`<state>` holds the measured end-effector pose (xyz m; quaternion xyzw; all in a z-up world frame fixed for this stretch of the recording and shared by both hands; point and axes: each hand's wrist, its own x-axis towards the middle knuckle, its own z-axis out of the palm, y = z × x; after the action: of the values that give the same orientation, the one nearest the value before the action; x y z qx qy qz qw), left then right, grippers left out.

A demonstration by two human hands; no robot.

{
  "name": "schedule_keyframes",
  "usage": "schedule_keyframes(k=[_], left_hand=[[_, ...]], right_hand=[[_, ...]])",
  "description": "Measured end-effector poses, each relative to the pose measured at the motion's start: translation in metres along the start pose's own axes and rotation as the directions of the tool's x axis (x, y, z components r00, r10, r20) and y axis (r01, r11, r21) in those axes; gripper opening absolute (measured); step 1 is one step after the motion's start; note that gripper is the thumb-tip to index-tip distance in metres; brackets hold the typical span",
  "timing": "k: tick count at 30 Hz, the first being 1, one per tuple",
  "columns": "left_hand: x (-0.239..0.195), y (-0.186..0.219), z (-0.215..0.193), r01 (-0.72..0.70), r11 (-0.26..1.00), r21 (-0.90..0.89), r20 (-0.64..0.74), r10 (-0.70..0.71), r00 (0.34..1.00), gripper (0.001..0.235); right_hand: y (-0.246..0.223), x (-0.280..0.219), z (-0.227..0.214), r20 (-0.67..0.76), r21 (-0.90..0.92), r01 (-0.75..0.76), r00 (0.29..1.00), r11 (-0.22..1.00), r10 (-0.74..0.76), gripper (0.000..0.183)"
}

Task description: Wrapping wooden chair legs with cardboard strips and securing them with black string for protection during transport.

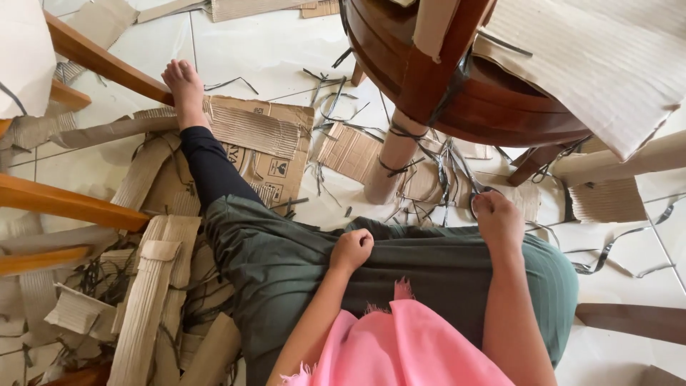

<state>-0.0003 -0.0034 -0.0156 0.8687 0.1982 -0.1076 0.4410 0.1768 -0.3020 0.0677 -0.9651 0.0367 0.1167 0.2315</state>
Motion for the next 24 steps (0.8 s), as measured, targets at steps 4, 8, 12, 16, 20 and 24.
schedule_keyframes(k=[4,8,12,16,20,24], left_hand=[[0.02,-0.018,0.012,0.102,0.99,-0.102,-0.049,-0.108,0.993,0.025],[0.034,0.002,-0.008,0.073,0.844,-0.531,-0.214,-0.217,0.952,0.025],[0.035,0.08,-0.072,-0.126,0.86,-0.494,-0.332,-0.053,0.942,0.078],[0.082,0.082,-0.083,-0.315,0.907,-0.28,-0.367,0.202,0.908,0.091],[0.118,0.049,-0.067,-0.414,0.909,-0.042,-0.162,0.402,0.901,0.061],[0.124,0.037,-0.065,-0.239,0.97,0.049,-0.025,0.24,0.97,0.034]], right_hand=[[-0.022,0.011,0.019,-0.08,-0.005,0.067,0.995,0.998,-0.067,0.028],[-0.046,0.03,0.041,-0.085,-0.062,0.157,0.983,0.986,-0.162,0.026],[-0.078,0.04,0.053,-0.052,-0.109,0.241,0.968,0.964,-0.247,0.02],[-0.087,0.061,0.074,-0.124,-0.123,0.433,0.886,0.893,-0.447,0.029],[-0.094,0.056,0.087,-0.124,-0.184,0.54,0.816,0.822,-0.564,0.032],[-0.097,0.065,0.111,-0.083,-0.07,0.505,0.857,0.86,-0.509,0.033]])
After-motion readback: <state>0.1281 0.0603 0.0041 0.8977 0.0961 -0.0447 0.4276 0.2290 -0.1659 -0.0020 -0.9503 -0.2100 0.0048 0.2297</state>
